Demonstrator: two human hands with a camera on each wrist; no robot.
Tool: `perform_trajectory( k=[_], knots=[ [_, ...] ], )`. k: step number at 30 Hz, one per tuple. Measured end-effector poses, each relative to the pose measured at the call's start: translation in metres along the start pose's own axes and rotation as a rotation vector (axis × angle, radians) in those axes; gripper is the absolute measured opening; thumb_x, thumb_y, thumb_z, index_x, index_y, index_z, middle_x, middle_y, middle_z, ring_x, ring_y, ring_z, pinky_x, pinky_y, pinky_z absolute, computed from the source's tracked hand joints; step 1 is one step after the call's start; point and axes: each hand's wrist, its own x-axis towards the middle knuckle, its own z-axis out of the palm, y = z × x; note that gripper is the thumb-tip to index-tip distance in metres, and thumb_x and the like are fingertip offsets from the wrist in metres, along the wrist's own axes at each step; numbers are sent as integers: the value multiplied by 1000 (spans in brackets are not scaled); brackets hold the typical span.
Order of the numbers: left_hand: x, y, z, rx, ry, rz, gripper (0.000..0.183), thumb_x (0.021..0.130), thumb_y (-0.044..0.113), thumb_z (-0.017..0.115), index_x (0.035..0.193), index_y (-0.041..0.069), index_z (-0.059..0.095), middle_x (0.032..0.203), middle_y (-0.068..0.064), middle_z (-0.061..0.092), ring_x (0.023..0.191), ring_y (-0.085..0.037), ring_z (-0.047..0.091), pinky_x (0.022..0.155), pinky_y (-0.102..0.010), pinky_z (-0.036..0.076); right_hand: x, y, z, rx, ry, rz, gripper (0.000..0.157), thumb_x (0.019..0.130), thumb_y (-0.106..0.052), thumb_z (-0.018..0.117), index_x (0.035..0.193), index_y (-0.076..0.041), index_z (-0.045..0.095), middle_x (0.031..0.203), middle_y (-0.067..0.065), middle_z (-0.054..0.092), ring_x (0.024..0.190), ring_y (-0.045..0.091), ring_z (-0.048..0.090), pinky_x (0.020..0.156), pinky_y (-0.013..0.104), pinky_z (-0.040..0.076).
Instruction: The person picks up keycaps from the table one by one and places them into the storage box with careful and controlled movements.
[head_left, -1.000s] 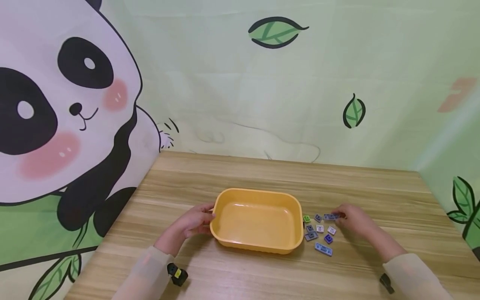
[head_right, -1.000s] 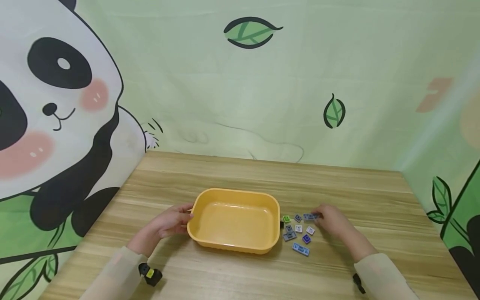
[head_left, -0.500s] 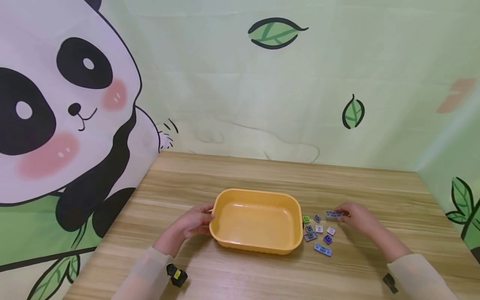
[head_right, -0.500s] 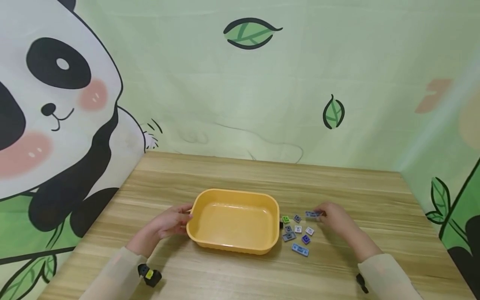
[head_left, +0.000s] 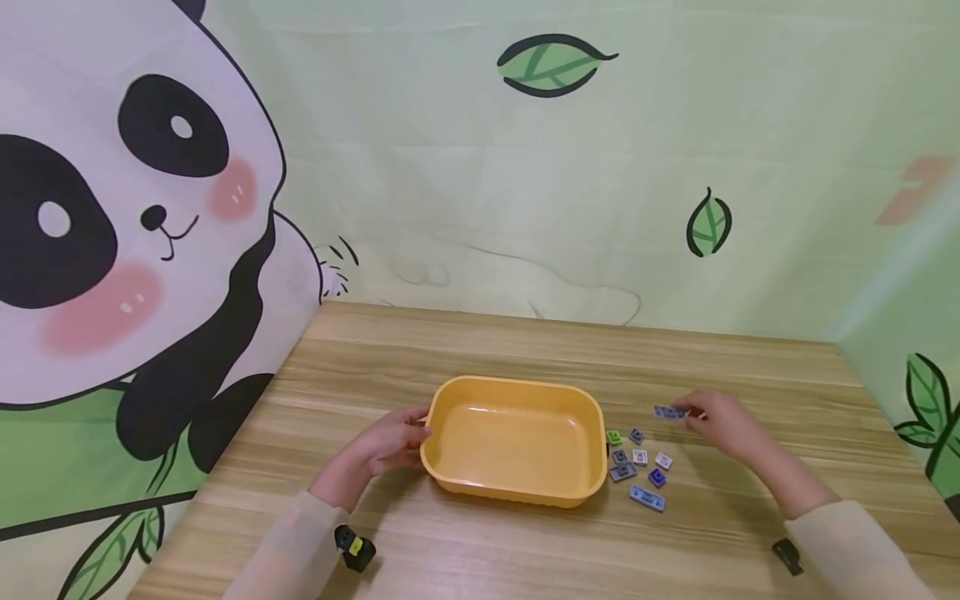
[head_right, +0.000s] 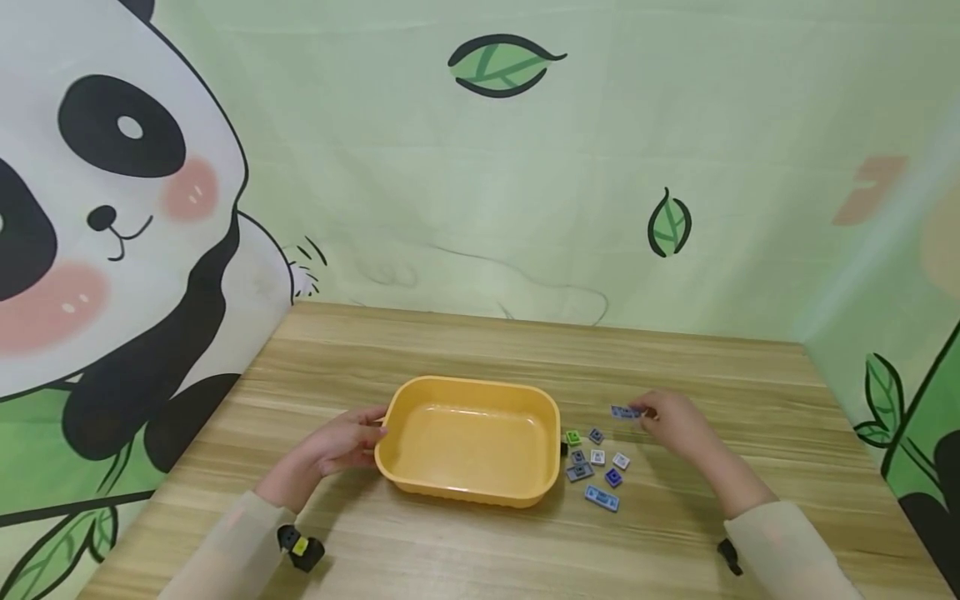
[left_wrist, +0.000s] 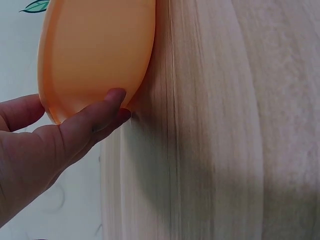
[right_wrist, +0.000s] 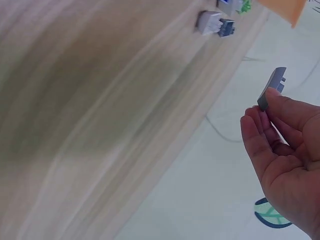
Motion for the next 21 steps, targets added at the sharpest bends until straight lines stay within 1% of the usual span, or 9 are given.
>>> perform_trajectory(
  k=[5,8,11,16,19,21],
  knots=[
    [-1,0,0,1,2,-3,61,105,2,40,160,-8,15,152,-38,41,110,-21,63,93,-42,58,1,-9,-7,13,-19,5,26,92,2,66,114,16,67,100,27,72,88,34,69,76,46,61],
    [-1,1,1,0,6,-8,61,105,2,40,160,-8,15,152,-38,41,111,-22,63,93,-43,58,2,-16,-11,9,-19,10,26,93,0,66,115,15,68,101,26,72,89,34,68,78,48,60],
    [-1,1,2,-4,14,-16,61,105,2,40,160,-8,16,152,-38,42,111,-22,63,94,-43,58,3,-22,-15,3,-16,-2,25,93,-1,66,114,13,69,100,24,72,90,34,68,79,49,60],
    [0,1,2,-9,19,-22,61,105,2,40,160,-7,16,151,-37,43,108,-20,63,91,-41,58,7,-32,-21,5,-18,-44,25,94,-2,66,115,12,69,98,20,72,89,31,68,79,48,60],
    [0,1,2,-6,18,-19,61,105,2,39,161,-7,15,151,-37,43,107,-20,63,90,-40,58,11,-38,-25,2,-32,-60,26,96,-3,66,117,12,69,99,18,72,90,30,68,81,48,60],
    [1,1,2,-9,21,-17,61,105,2,39,161,-7,16,151,-37,43,108,-21,63,92,-42,58,14,-43,-28,3,-46,-63,27,96,-4,66,118,11,69,99,17,72,91,29,68,83,48,61]
  ],
)
